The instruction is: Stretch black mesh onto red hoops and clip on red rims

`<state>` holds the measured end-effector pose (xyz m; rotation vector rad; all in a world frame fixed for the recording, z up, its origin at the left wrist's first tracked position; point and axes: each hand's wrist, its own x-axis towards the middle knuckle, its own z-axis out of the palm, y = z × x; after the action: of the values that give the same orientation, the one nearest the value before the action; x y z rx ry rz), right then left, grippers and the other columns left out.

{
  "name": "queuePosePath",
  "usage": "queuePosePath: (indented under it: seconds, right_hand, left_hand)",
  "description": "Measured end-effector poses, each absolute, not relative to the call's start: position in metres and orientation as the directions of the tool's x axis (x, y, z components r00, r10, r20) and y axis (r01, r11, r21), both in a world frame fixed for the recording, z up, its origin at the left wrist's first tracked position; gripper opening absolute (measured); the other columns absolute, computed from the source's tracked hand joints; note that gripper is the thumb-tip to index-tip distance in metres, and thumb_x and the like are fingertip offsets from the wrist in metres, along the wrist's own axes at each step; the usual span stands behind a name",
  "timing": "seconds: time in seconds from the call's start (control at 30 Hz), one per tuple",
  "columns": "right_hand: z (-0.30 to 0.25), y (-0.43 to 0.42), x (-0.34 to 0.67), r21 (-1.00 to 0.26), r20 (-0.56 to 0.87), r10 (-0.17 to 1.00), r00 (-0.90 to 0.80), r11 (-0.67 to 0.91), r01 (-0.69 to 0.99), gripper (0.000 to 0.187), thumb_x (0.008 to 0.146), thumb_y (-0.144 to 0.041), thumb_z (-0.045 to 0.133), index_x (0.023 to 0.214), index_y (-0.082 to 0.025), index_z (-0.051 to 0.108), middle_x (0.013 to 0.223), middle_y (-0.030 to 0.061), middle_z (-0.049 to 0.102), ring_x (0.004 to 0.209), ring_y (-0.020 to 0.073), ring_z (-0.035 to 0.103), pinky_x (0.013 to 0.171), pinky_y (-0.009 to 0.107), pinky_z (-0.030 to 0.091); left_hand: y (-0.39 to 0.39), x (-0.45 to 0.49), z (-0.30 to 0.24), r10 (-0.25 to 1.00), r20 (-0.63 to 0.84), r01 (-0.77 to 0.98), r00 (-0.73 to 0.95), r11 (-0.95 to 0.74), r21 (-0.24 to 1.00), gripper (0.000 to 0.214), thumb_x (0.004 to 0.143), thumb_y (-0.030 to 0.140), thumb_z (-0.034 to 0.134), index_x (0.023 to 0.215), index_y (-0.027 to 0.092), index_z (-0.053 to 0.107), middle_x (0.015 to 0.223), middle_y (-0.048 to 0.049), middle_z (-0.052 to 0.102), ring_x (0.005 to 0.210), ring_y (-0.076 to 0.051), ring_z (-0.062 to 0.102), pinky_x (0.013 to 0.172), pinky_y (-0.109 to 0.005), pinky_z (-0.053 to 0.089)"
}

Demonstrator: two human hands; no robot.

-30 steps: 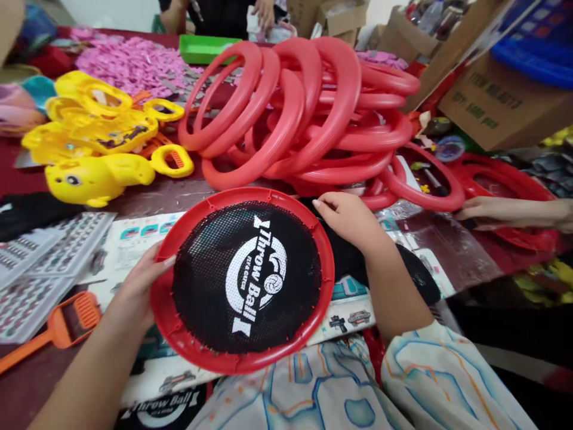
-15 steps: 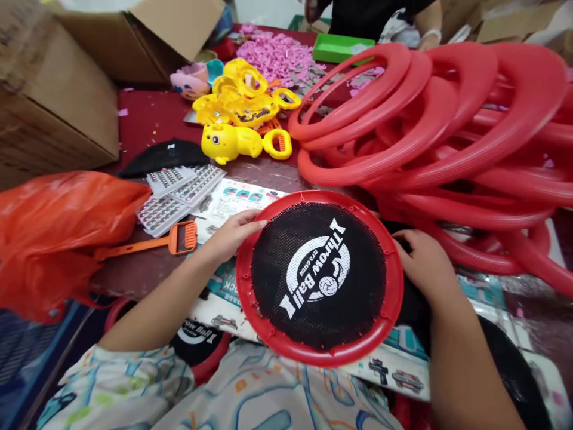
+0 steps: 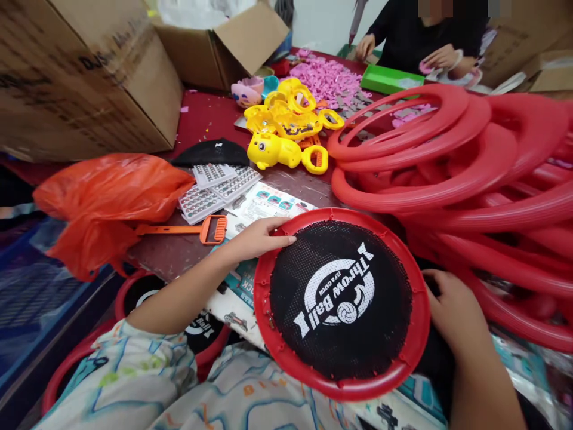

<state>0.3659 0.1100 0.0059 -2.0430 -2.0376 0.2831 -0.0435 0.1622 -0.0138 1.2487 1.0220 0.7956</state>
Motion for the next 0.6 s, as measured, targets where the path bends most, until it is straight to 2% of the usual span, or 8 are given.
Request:
queuePosePath:
  seconds: [0.1, 0.23, 0.3, 0.37, 0.47, 0.53, 0.6]
  right_hand:
    - [0.007, 0.105, 0.363, -0.338, 0.169, 0.982, 0.088, -0.027, 0.941, 0.035, 0.086, -0.05, 0.05, 0.086, -0.023, 0.071, 0.084, 0.0142, 0.075, 0.08, 0.0343, 0.071, 0.073, 0.048, 0.054]
    - [0.021, 0.086, 0.356, -0.328, 0.465, 0.838, 0.284, -0.136, 0.935, 0.038, 0.097, -0.048, 0.046, 0.106, -0.02, 0.07, 0.099, 0.0171, 0.075, 0.087, 0.0301, 0.07, 0.082, 0.045, 0.056]
    - [0.034, 0.078, 0.35, -0.283, 0.544, 0.788, 0.287, -0.15, 0.947, 0.04, 0.098, -0.048, 0.048, 0.112, -0.018, 0.069, 0.102, 0.0165, 0.074, 0.092, 0.0295, 0.069, 0.086, 0.045, 0.056]
    - [0.049, 0.074, 0.346, -0.212, 0.575, 0.782, 0.24, -0.141, 0.967, 0.036, 0.096, -0.049, 0.056, 0.112, -0.019, 0.07, 0.111, 0.0159, 0.072, 0.106, 0.0314, 0.067, 0.099, 0.048, 0.053]
    - [0.073, 0.082, 0.344, -0.066, 0.568, 0.816, 0.108, -0.085, 0.994, 0.036, 0.095, -0.042, 0.063, 0.122, -0.019, 0.07, 0.134, 0.0163, 0.065, 0.129, 0.0344, 0.057, 0.114, 0.052, 0.042]
    - [0.086, 0.098, 0.346, 0.141, 0.502, 0.862, -0.074, 0.002, 0.99, 0.037, 0.096, -0.036, 0.062, 0.128, -0.017, 0.067, 0.143, 0.0171, 0.06, 0.137, 0.0369, 0.049, 0.115, 0.055, 0.04]
    - [0.096, 0.117, 0.346, 0.38, 0.389, 0.886, -0.254, 0.097, 0.92, 0.037, 0.095, -0.035, 0.066, 0.126, -0.014, 0.068, 0.139, 0.0193, 0.062, 0.137, 0.0407, 0.049, 0.109, 0.057, 0.044]
  left_hand:
    - [0.16, -0.044, -0.007, 0.888, -0.2, 0.007, 0.414, 0.216, 0.976, 0.055, 0.078, 0.041, 0.081, 0.129, 0.023, 0.07, 0.135, -0.0083, 0.069, 0.126, -0.029, 0.064, 0.114, -0.046, 0.048]
    - [0.147, -0.045, -0.004, 0.867, -0.252, -0.031, 0.43, 0.294, 0.955, 0.075, 0.078, 0.045, 0.081, 0.146, 0.027, 0.055, 0.151, -0.0088, 0.058, 0.138, -0.032, 0.057, 0.114, -0.043, 0.05]
    - [0.14, -0.046, -0.006, 0.847, -0.291, -0.021, 0.444, 0.334, 0.942, 0.081, 0.079, 0.046, 0.081, 0.151, 0.031, 0.048, 0.156, -0.008, 0.053, 0.141, -0.032, 0.054, 0.112, -0.041, 0.053]
    - [0.136, -0.046, -0.009, 0.845, -0.349, -0.021, 0.406, 0.391, 0.92, 0.088, 0.075, 0.046, 0.086, 0.152, 0.034, 0.046, 0.158, -0.0056, 0.051, 0.143, -0.031, 0.052, 0.107, -0.035, 0.056]
    - [0.133, -0.039, -0.013, 0.843, -0.432, -0.073, 0.32, 0.477, 0.876, 0.102, 0.066, 0.046, 0.091, 0.155, 0.036, 0.041, 0.157, -0.0053, 0.051, 0.138, -0.031, 0.057, 0.097, -0.03, 0.061]
    - [0.133, -0.035, -0.015, 0.836, -0.457, -0.12, 0.303, 0.51, 0.852, 0.107, 0.066, 0.046, 0.091, 0.157, 0.037, 0.036, 0.154, -0.006, 0.054, 0.131, -0.031, 0.063, 0.09, -0.029, 0.064]
    - [0.132, -0.034, -0.017, 0.83, -0.472, -0.144, 0.296, 0.527, 0.838, 0.103, 0.066, 0.047, 0.09, 0.156, 0.038, 0.039, 0.15, -0.0037, 0.059, 0.126, -0.03, 0.066, 0.087, -0.029, 0.064]
